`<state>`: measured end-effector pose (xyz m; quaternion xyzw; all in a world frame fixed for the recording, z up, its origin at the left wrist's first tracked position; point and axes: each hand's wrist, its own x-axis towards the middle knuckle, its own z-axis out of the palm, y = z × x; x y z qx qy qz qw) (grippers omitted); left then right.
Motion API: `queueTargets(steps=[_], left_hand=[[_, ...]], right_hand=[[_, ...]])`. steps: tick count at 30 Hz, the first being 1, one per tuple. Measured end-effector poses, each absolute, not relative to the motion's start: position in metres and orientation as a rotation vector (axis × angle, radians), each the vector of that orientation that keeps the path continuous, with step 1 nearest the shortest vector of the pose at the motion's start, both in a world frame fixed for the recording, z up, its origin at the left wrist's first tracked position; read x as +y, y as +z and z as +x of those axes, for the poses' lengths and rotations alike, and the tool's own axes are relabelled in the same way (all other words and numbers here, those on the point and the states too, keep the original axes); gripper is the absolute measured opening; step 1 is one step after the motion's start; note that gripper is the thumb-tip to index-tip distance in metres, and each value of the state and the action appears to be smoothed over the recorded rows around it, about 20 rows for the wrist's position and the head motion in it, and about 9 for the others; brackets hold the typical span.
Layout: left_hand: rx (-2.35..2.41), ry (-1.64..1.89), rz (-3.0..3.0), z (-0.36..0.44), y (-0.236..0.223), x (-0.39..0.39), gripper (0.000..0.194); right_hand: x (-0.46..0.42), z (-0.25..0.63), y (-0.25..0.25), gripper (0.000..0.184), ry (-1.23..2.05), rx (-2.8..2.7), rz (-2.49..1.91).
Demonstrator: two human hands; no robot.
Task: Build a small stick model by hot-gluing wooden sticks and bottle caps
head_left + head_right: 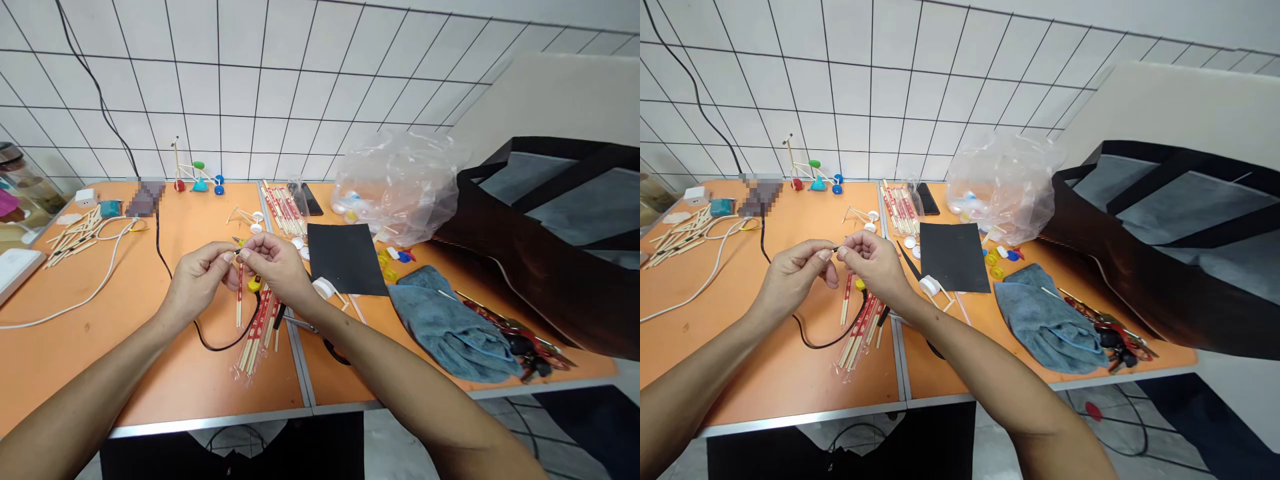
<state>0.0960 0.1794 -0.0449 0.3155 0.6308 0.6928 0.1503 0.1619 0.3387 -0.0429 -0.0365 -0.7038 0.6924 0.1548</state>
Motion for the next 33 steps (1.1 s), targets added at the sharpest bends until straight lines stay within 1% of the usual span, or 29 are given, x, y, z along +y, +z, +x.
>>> queueTargets(steps=[9, 17, 33], left_hand=[[1.858, 1.988, 0.932, 0.0984, -0.0437, 0.1793, 0.016], [1.937, 1.965, 1.002, 0.0988, -0.0457, 0.1787, 0.018], [1.98, 1.961, 1.027, 0.1008, -0.0455, 0.1785, 0.015]], right_hand=[[0.3368, 0.1626, -0.0442, 0.028, 1.962, -1.995, -0.088], [0.3376, 0.163, -0.0456, 0.026, 1.968, -1.989, -0.08], [0.3373, 0.1631, -0.0435, 0.029, 1.966, -1.987, -0.111]])
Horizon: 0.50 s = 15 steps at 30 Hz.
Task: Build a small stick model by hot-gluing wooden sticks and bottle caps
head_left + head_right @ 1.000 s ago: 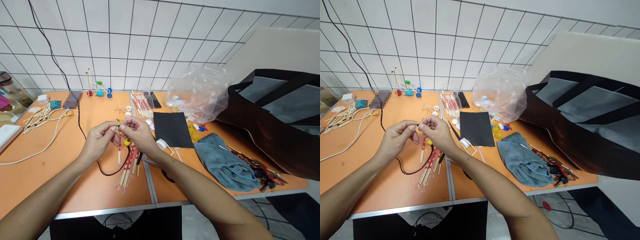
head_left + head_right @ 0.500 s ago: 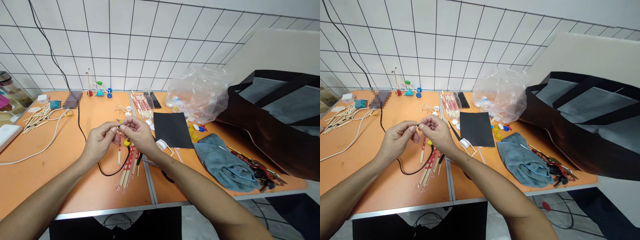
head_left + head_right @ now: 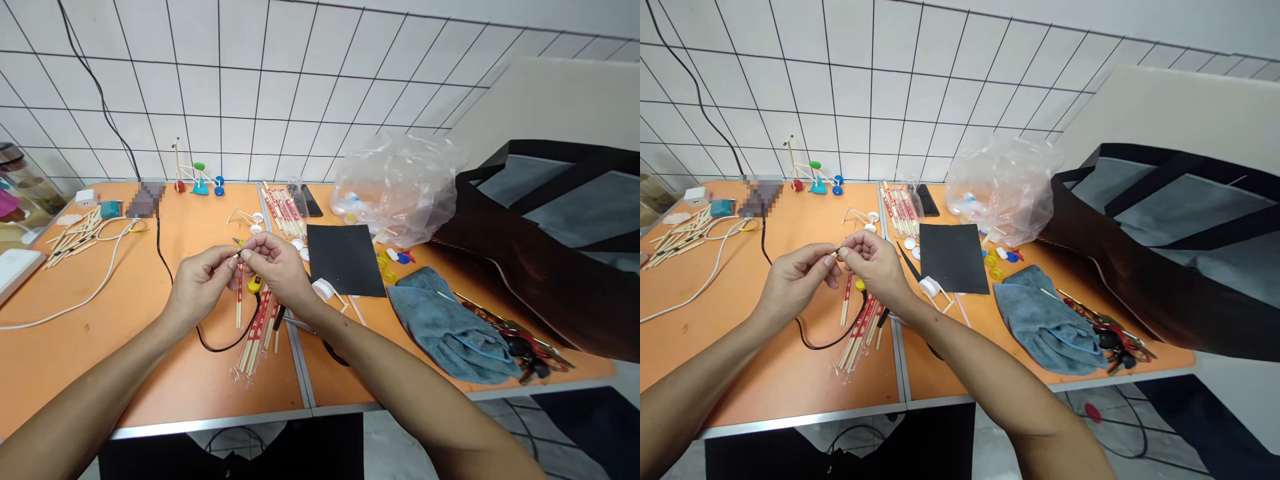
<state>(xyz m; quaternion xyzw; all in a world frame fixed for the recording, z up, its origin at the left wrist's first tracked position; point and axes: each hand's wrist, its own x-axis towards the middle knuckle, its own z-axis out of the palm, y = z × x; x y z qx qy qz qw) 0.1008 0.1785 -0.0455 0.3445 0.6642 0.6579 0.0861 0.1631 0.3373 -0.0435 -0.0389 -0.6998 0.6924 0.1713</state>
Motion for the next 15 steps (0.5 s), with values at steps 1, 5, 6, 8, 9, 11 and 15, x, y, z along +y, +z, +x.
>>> queueTargets(steps=[1, 5, 6, 8, 9, 11, 15], left_hand=[[1.984, 1.955, 1.03, 0.1007, -0.0456, 0.1783, 0.015], [1.988, 1.949, 1.051, 0.1001, -0.047, 0.1779, 0.017], [1.985, 1.951, 1.049, 0.1001, -0.0473, 0.1779, 0.017], [1.981, 1.953, 1.032, 0.1003, -0.0476, 0.1779, 0.017], [1.982, 1.951, 1.024, 0.1007, -0.0474, 0.1779, 0.017], [1.992, 1.948, 1.018, 0.1017, -0.0468, 0.1779, 0.017], [1.967, 1.972, 0.981, 0.1036, -0.0448, 0.1783, 0.02]], right_hand=[[0.3373, 0.1631, -0.0433, 0.029, 1.963, -1.989, -0.107], [0.3372, 0.1639, -0.0418, 0.028, 1.956, -1.999, -0.097], [0.3371, 0.1642, -0.0413, 0.028, 1.957, -1.999, -0.095], [0.3367, 0.1646, -0.0402, 0.027, 1.961, -2.002, -0.093], [0.3365, 0.1647, -0.0397, 0.027, 1.965, -2.002, -0.095], [0.3361, 0.1648, -0.0391, 0.026, 1.974, -2.006, -0.105], [0.3364, 0.1641, -0.0402, 0.026, 1.96, -2.023, -0.099]])
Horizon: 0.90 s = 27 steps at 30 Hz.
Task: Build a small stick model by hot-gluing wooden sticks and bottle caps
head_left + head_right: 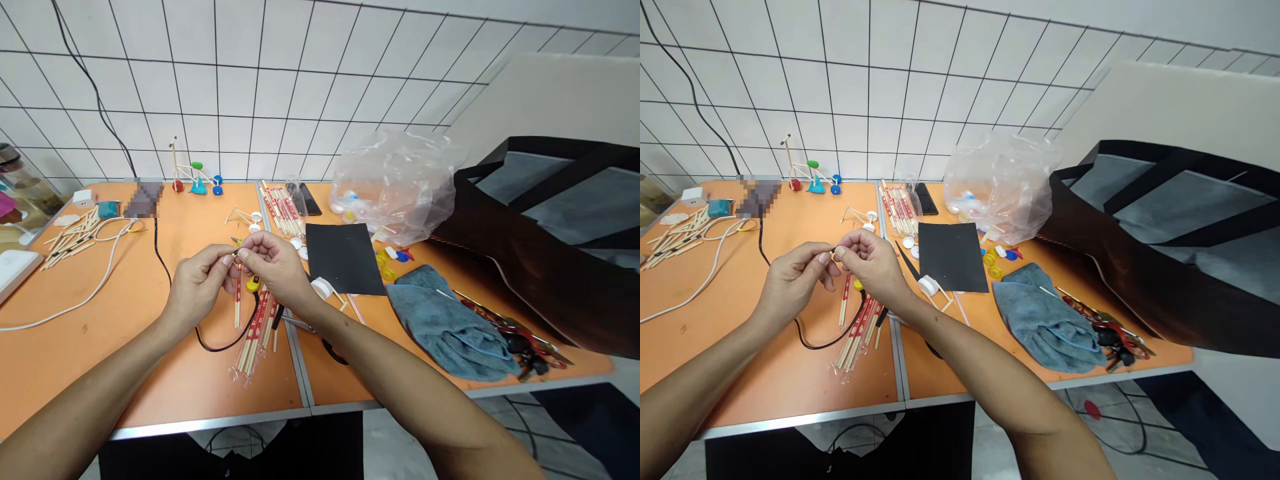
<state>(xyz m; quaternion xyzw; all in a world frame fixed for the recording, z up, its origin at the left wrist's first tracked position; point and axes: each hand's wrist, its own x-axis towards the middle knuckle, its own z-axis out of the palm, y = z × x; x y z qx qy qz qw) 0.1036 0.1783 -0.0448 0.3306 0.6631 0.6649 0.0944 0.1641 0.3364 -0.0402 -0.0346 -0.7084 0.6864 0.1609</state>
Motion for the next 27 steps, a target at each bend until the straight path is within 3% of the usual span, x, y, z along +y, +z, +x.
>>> queueTargets(steps=[7, 12, 16, 27], left_hand=[[1.773, 1.95, 0.801, 0.099, -0.042, 0.18, 0.034], [1.744, 1.906, 0.796, 0.097, -0.042, 0.18, 0.038], [1.744, 1.858, 0.834, 0.097, -0.042, 0.18, 0.04], [1.766, 1.851, 0.819, 0.092, -0.045, 0.18, 0.031]], right_hand=[[0.344, 0.163, -0.043, 0.015, 1.795, -2.082, -0.056], [0.347, 0.167, -0.04, 0.021, 1.559, -2.211, 0.119], [0.347, 0.167, -0.041, 0.013, 1.466, -2.283, 0.144], [0.353, 0.165, -0.041, 0.016, 1.449, -2.336, 0.022]])
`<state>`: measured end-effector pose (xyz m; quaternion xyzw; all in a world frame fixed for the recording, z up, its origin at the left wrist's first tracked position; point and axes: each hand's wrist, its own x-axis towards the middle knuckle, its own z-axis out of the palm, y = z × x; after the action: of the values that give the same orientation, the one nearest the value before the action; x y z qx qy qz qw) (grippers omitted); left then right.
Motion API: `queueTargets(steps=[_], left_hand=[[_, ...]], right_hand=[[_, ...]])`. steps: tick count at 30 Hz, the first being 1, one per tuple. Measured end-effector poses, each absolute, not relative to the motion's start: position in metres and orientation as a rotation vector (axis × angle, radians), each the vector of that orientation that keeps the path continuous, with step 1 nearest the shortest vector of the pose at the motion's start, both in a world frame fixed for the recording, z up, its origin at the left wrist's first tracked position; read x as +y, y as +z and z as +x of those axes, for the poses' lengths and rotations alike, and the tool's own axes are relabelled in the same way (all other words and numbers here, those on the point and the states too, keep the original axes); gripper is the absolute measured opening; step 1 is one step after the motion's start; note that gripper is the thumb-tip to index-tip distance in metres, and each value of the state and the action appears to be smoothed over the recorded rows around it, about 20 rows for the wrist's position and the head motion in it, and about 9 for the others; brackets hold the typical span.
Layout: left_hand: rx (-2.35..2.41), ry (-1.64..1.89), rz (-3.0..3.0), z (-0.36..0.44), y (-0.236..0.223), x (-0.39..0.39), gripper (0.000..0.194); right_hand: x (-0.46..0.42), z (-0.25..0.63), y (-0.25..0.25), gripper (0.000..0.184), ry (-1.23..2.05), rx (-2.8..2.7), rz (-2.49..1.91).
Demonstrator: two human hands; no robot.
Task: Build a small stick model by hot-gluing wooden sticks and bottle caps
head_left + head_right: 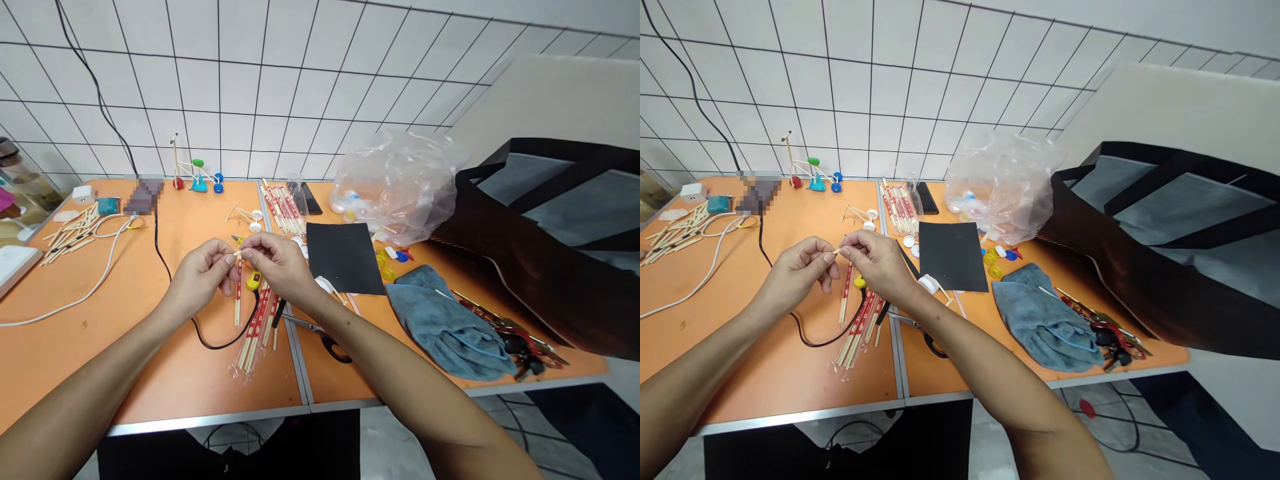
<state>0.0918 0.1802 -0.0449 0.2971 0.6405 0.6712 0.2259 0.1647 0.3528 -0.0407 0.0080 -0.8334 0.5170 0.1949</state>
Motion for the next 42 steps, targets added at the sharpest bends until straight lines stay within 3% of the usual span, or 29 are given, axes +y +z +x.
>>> queueTargets(steps=[7, 11, 16, 20, 27, 42], left_hand=[[1.736, 1.83, 0.786, 0.091, -0.042, 0.179, 0.036], [1.743, 1.833, 0.777, 0.09, -0.041, 0.178, 0.037], [1.754, 1.808, 0.796, 0.088, -0.042, 0.177, 0.037], [1.738, 1.782, 0.815, 0.088, -0.043, 0.178, 0.035], [1.777, 1.806, 0.818, 0.089, -0.049, 0.181, 0.024], [1.99, 1.639, 0.913, 0.086, -0.049, 0.18, 0.031]], right_hand=[[0.355, 0.161, -0.047, 0.017, 1.601, -2.291, -0.003], [0.36, 0.159, -0.05, 0.029, 1.659, -2.321, -0.025], [0.361, 0.161, -0.044, 0.026, 1.699, -2.284, 0.03], [0.36, 0.165, -0.038, 0.014, 1.591, -2.35, 0.098], [0.359, 0.165, -0.036, 0.016, 1.503, -2.395, 0.022], [0.359, 0.165, -0.039, 0.044, 1.178, -2.58, 0.075]])
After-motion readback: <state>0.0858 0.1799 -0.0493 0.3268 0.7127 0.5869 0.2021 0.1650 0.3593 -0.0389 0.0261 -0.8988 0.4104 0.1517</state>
